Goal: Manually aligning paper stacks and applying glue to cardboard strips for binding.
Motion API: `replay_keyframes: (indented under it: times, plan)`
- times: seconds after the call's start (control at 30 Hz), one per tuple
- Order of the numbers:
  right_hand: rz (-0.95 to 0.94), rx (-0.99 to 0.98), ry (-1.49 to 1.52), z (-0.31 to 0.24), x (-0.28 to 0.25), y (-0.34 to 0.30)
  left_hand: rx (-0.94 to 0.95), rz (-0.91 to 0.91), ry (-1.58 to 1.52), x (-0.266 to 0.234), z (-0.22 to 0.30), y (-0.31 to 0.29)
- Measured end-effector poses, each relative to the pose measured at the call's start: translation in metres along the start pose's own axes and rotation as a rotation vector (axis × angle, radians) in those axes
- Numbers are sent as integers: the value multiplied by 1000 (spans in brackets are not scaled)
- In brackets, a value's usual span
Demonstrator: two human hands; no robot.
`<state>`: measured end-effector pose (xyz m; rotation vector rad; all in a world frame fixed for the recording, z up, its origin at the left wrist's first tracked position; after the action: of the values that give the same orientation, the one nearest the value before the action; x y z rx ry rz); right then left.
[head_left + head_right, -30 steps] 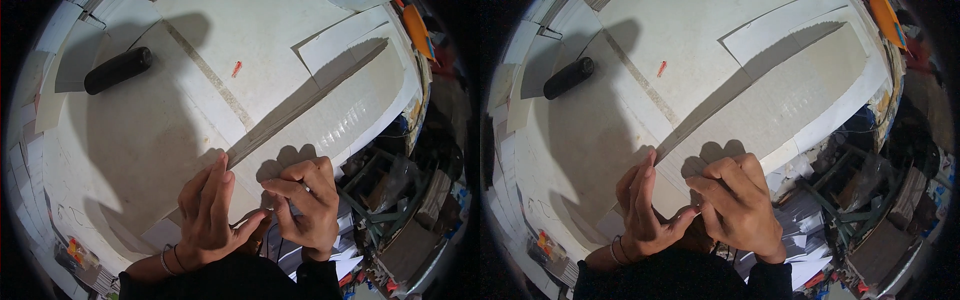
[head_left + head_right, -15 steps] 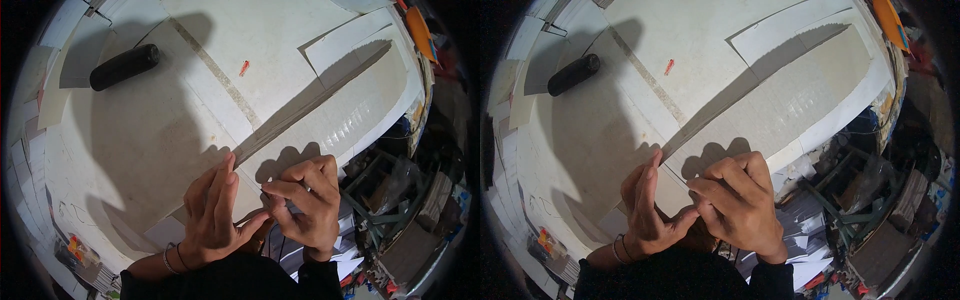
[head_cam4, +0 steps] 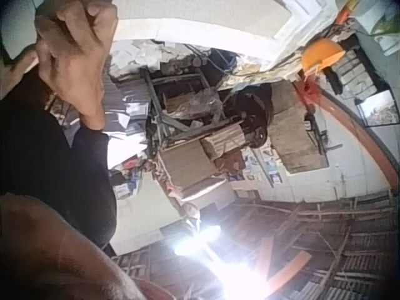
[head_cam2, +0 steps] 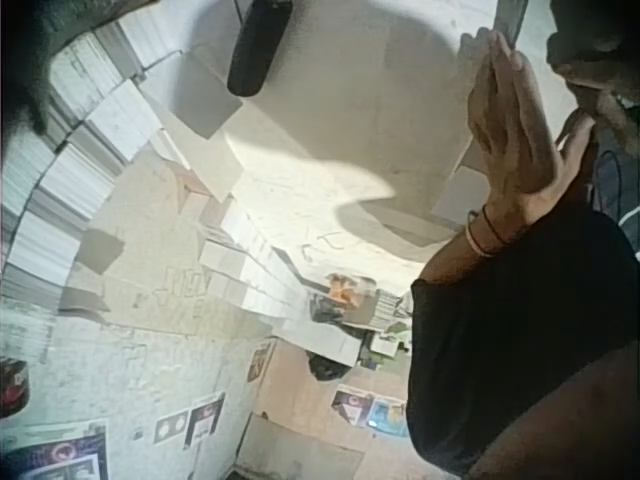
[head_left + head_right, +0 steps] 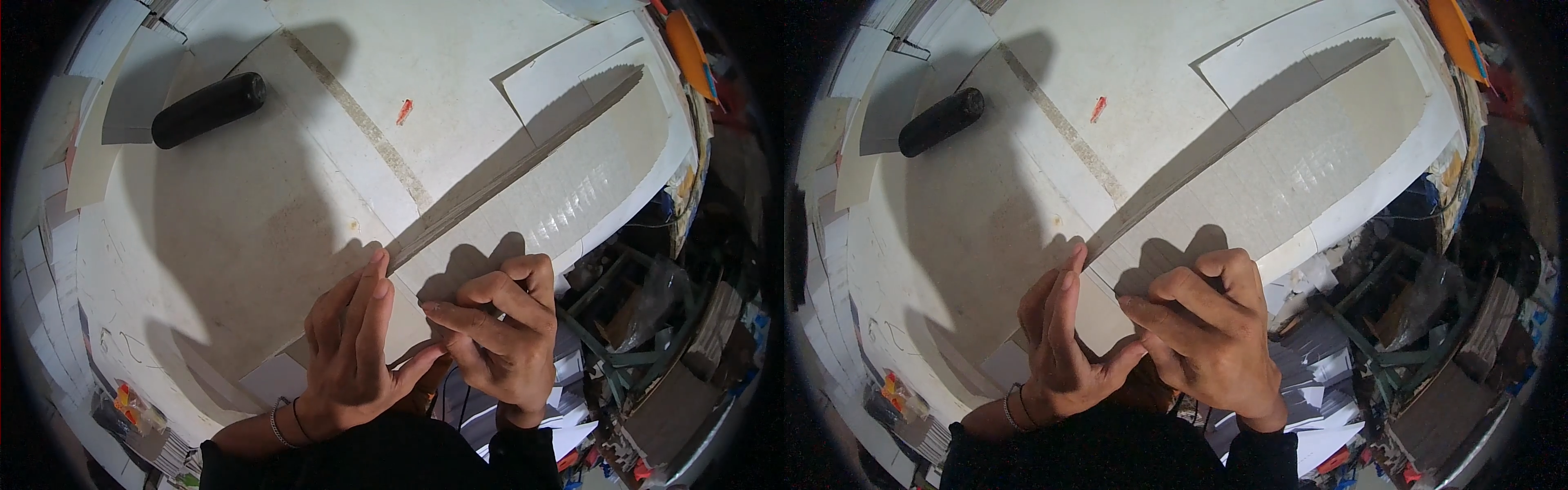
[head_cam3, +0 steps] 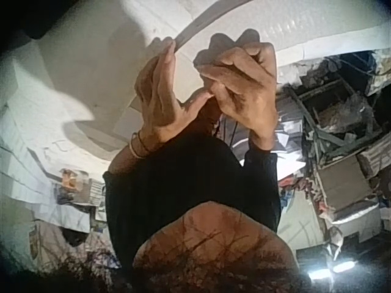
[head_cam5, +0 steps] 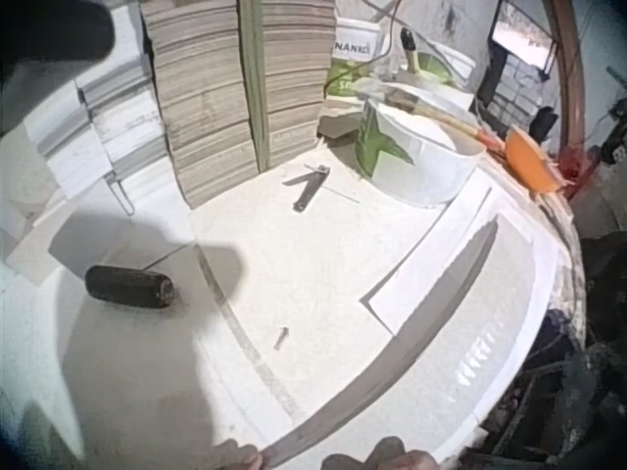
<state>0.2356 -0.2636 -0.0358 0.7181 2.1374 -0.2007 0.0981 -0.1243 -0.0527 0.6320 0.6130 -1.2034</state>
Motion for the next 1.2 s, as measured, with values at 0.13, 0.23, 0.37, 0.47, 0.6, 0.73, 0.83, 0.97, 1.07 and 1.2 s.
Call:
replay_keyframes:
  times: [0.13, 0.23, 0.37, 0.47, 0.6, 0.73, 0.83, 0.97, 1.07, 1.2]
  plan:
    - [2, -12, -28, -1, -2, 2, -18, 51, -36, 1, 2, 0]
    - [-21, -8, -3, -1, -3, 5, -22, 48, -42, 0, 2, -1]
    - [-14, 32, -14, -1, -1, 6, -31, 18, -46, 2, 1, 0]
    - [-9, 29, -18, -3, 0, 6, -24, 28, -48, 3, -1, -2]
    - [-15, 14, -8, -5, 1, 7, -13, 36, -79, -2, -1, -3]
    - [-27, 21, -19, -1, 2, 1, -13, 22, -104, 0, 0, -1]
    - [-23, 13, -10, -1, 2, 1, -17, 24, -79, -1, 1, -2]
    - [-45, 19, -4, -2, 2, 1, -22, 18, -72, -1, 0, -3]
    - [-47, 18, -3, -2, 3, 1, -17, 28, -61, -1, 0, -3]
    - [-58, 19, -13, -2, 1, 1, -28, 18, -56, 0, 0, -4]
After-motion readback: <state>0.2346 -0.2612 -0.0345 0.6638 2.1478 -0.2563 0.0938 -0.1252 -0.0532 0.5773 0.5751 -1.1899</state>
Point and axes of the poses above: each hand's wrist, its own y-axis towards the middle knuckle, its own x-axis out of the palm, z = x × y, the point moved 1 cm from there along y, towards the middle knuckle, and after that the axes turned 8 degrees about -y, right-handed, at the moved point
